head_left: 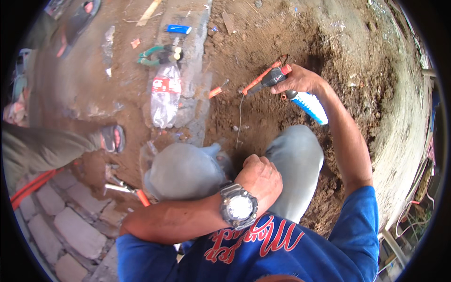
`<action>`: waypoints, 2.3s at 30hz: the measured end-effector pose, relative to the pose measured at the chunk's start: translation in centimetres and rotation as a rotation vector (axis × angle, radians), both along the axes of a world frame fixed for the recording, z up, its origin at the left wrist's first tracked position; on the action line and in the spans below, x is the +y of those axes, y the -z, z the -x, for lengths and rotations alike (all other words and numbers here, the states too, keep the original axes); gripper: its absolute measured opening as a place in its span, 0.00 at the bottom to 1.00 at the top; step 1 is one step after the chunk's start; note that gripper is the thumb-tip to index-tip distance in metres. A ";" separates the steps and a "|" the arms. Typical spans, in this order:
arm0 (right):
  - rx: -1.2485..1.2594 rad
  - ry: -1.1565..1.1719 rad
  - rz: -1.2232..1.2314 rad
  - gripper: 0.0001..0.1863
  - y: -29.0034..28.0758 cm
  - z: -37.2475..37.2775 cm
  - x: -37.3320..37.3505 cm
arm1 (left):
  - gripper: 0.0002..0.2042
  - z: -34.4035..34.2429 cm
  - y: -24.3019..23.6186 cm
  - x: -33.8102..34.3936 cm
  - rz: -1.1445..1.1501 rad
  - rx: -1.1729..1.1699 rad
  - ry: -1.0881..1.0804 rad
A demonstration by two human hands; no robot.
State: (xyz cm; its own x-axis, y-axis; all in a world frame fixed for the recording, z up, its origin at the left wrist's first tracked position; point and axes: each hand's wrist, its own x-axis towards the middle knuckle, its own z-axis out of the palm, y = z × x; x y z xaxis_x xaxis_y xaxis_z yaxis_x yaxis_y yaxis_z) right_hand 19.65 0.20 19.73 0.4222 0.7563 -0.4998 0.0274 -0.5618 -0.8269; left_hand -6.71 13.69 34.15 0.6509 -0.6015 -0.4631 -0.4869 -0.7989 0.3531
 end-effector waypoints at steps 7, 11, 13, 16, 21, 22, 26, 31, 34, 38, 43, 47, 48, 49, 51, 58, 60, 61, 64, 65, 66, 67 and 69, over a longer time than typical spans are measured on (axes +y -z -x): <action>0.053 0.754 0.096 0.25 5.5 10.6 -3.4 | 0.07 -0.3 -1.4 2.4 -0.022 0.170 -0.040; 0.354 1.102 -0.013 0.13 9.7 16.1 -5.4 | 0.06 -1.2 -1.4 2.0 0.059 0.173 0.008; 0.504 1.156 -0.170 0.11 10.1 17.6 -5.1 | 0.06 -1.4 -1.6 1.5 0.063 0.212 0.021; 0.682 1.177 -0.274 0.09 9.4 18.6 -4.8 | 0.06 -0.4 -0.7 1.7 0.151 0.055 -0.048; 0.862 1.229 -0.206 0.08 7.5 18.9 -2.6 | 0.06 -0.2 -0.3 1.4 0.175 0.032 -0.114; 0.909 1.194 -0.272 0.07 8.2 18.9 -3.5 | 0.05 -1.0 -0.6 1.0 0.161 0.109 -0.071; 0.844 1.188 -0.469 0.07 11.6 19.6 -3.8 | 0.04 -1.7 -1.6 1.5 0.180 0.099 -0.061; 0.920 1.133 -0.417 0.08 12.7 19.5 -3.3 | 0.06 -1.0 -1.0 1.9 0.174 0.112 -0.053; 0.779 1.209 -0.435 0.08 12.8 19.9 -2.2 | 0.06 -1.0 -1.0 1.8 0.181 0.098 -0.028; 0.788 1.207 -0.296 0.10 14.8 19.6 -3.4 | 0.06 -0.7 -0.7 1.7 0.222 0.029 -0.054; 0.862 1.293 -0.421 0.10 13.2 20.3 -2.6 | 0.06 -0.9 -0.9 1.6 0.153 0.109 -0.030; 0.827 1.183 -0.406 0.11 14.5 19.2 -3.5 | 0.06 -0.4 -0.2 1.7 0.219 0.007 -0.062; 0.852 1.185 -0.470 0.11 14.6 19.2 -3.9 | 0.06 -0.3 0.1 1.7 0.236 -0.009 -0.064; 0.874 1.184 -0.533 0.11 14.7 19.4 -4.5 | 0.07 -0.3 0.4 1.6 0.256 -0.026 -0.067; 0.894 1.149 -0.636 0.11 13.5 19.3 -3.7 | 0.07 -0.2 0.0 1.8 0.246 0.006 -0.074; 0.442 0.982 -0.625 0.15 9.3 14.3 -4.2 | 0.09 -1.7 -1.0 3.7 0.313 -0.082 -0.182; 0.235 0.983 -0.557 0.17 5.7 12.1 -2.9 | 0.13 -2.8 -1.3 5.2 0.310 -0.216 -0.323; 0.195 0.975 -0.553 0.16 2.8 11.1 -2.1 | 0.13 -3.9 -2.2 6.2 0.264 -0.202 -0.473; -0.087 0.873 -0.536 0.24 -6.8 8.3 0.5 | 0.20 -4.9 -2.2 8.6 0.408 -0.504 -0.744; -0.161 0.860 -0.543 0.25 -10.2 8.2 2.3 | 0.25 -5.1 -1.7 8.8 0.469 -0.582 -0.794; -0.126 0.820 -0.617 0.25 -12.9 7.8 3.5 | 0.29 -5.5 -1.7 8.7 0.537 -0.664 -0.834; -0.081 0.773 -0.691 0.24 -15.0 7.6 4.9 | 0.32 -5.7 -2.1 8.6 0.577 -0.644 -0.863; 0.037 0.674 -0.873 0.24 -18.2 7.9 7.6 | 0.39 -6.3 -2.2 7.8 0.682 -0.589 -0.923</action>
